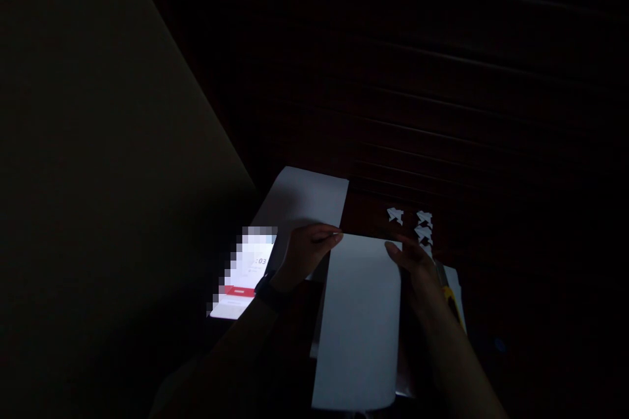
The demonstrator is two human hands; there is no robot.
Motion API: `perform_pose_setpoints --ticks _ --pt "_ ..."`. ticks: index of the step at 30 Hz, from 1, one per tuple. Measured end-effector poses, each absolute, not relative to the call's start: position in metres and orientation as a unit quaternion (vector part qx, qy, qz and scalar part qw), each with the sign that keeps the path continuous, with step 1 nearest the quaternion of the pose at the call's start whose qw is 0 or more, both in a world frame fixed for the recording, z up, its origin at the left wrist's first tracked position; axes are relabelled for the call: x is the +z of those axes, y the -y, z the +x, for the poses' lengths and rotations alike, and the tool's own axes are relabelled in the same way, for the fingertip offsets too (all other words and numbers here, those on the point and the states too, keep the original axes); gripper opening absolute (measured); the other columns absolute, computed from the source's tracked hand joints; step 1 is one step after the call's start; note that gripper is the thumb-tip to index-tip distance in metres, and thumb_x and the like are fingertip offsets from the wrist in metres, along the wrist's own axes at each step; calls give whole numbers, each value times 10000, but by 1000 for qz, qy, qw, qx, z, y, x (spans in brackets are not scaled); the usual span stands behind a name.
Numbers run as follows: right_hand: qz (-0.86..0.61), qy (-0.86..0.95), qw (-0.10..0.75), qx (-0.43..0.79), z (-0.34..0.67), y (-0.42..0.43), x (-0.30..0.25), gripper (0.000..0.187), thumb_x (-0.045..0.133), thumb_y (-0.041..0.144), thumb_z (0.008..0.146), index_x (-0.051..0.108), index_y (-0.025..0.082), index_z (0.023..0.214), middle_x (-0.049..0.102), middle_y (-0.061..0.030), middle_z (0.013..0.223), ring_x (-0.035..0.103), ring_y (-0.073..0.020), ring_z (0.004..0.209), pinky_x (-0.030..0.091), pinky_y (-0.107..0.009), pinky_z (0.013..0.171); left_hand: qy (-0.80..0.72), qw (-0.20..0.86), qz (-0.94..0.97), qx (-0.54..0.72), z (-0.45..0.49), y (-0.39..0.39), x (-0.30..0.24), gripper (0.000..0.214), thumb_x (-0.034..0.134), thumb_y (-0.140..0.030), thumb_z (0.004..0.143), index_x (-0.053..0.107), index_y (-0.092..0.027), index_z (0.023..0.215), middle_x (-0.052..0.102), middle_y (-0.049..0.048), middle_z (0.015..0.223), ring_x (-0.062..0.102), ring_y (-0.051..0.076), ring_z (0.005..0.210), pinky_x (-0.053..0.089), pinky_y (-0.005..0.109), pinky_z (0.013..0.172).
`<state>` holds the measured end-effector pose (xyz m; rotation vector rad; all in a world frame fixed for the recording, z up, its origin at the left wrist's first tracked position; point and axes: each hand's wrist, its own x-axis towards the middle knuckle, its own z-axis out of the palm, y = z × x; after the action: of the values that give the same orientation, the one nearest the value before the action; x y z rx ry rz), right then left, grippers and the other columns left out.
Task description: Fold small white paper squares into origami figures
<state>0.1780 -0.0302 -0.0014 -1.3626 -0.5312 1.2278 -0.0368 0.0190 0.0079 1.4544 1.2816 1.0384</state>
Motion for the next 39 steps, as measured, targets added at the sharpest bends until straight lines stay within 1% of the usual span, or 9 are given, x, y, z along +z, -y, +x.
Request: perform_pose_setpoints --ticks 2,5,7,10,17,21,28,36,39 --pt "-555 237 544 583 173 33 3 406 768 341 650 668 193 1015 691 -56 981 643 -232 866 512 -346 745 -528 444 587 423 -36 -19 9 180 672 -324 741 707 -179 842 737 31 788 693 187 749 551 244 645" --pt "-558 233 515 608 174 37 4 374 773 357 642 695 147 941 713 -93 926 660 -261 827 521 -374 733 -532 432 590 427 -36 -18 11 177 669 -332 741 709 -187 833 737 23 767 694 186 721 552 241 617" --pt "-568 218 516 603 176 38 2 339 794 336 617 705 147 883 723 -85 877 666 -252 780 524 -366 719 -529 430 591 431 -37 -18 11 179 667 -335 744 708 -189 839 738 21 775 694 184 725 553 241 626" --pt "-559 222 526 602 177 38 1 309 791 323 629 702 163 878 724 -60 847 666 -230 737 523 -344 702 -526 433 594 428 -39 -19 11 183 664 -336 752 708 -191 853 740 21 817 695 185 771 554 243 671" --pt "-585 224 549 553 173 34 3 334 731 478 654 685 171 778 701 -41 703 632 -206 592 480 -296 528 -544 439 576 424 -38 -19 15 194 690 -330 730 714 -186 858 743 18 805 699 191 770 557 235 659" --pt "-617 250 563 491 175 34 1 330 709 480 677 673 210 863 702 -5 776 620 -183 647 467 -268 564 -536 454 577 416 -37 -18 16 209 695 -340 725 715 -188 867 743 21 811 699 191 771 560 242 677" --pt "-604 254 574 491 177 37 -2 264 676 455 729 646 197 775 604 26 612 531 -129 525 404 -239 509 -517 463 594 406 -36 -17 13 251 684 -359 732 702 -192 919 738 29 809 694 188 759 557 249 651" --pt "-597 248 589 485 178 34 -9 317 691 477 705 646 185 818 591 19 629 528 -125 541 404 -233 504 -504 477 591 411 -36 -17 15 265 699 -339 717 699 -189 936 731 27 762 690 179 719 553 243 616" --pt "-612 256 575 479 179 35 -11 334 671 514 709 627 191 784 602 14 627 528 -130 528 393 -232 482 -503 477 593 409 -36 -17 15 270 703 -347 714 702 -193 935 729 24 759 688 178 714 551 239 607"
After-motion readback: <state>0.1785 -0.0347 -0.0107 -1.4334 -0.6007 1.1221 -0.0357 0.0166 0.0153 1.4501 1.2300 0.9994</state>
